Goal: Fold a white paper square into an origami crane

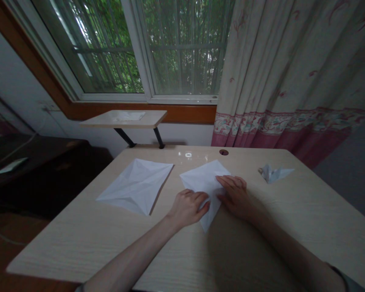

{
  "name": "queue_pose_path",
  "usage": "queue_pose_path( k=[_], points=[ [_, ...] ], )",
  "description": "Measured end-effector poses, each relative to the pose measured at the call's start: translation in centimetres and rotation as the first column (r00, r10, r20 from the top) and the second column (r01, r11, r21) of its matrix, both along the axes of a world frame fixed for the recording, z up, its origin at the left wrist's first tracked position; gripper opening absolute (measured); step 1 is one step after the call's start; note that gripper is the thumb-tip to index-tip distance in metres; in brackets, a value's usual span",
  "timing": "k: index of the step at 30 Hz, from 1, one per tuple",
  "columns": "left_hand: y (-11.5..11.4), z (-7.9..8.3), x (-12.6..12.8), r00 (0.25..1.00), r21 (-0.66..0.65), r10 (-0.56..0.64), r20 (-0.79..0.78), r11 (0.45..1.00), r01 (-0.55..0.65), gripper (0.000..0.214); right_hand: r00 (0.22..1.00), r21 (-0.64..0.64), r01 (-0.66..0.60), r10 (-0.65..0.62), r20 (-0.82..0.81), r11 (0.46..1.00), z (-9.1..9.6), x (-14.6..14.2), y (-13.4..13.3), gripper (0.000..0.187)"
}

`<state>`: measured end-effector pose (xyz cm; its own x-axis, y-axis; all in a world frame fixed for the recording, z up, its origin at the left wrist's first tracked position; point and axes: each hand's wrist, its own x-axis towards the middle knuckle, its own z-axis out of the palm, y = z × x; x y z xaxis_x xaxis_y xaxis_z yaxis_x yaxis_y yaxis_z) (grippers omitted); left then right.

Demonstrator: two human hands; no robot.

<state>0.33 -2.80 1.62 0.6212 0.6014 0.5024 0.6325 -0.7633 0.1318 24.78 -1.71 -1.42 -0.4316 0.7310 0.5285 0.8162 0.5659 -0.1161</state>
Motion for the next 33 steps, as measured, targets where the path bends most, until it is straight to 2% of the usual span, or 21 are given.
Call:
queue_pose_path(
  k=[9, 14, 19, 25, 33],
  points=[
    [0.2, -0.1, -0.1, 0.999, 0.029, -0.032, 0.028, 0.999, 0.031, 0.026, 0.999, 0.037, 0.041, -0.041, 0.006, 0.998, -1.0, 0.2, 0.6, 0.056],
    [0.3, -0.2, -0.3, 0.995, 0.023, -0.098, 0.033, 0.995, 0.097, 0.026, 0.997, 0.051, 0.081, -0.081, 0.004, 0.995, -1.7, 0.2, 1.1, 0.064],
    [0.7, -0.3, -0.2, 0.988, -0.078, -0.158, 0.002, 0.984, 0.157, 0.026, 0.996, 0.063, 0.093, -0.092, -0.015, 0.994, -1.7, -0.1, 1.2, 0.072],
    [0.9, -0.4, -0.4, 0.986, -0.203, -0.147, -0.077, 0.971, 0.129, 0.031, 0.997, 0.024, 0.048, -0.047, -0.06, 0.999, -1.6, 0.1, 1.0, 0.077],
    [0.8, -0.8, -0.5, 0.97, -0.214, -0.17, -0.174, 0.968, 0.132, 0.038, 0.99, -0.016, 0.012, -0.015, -0.142, 1.0, -1.4, 0.1, 0.9, 0.074]
  ],
)
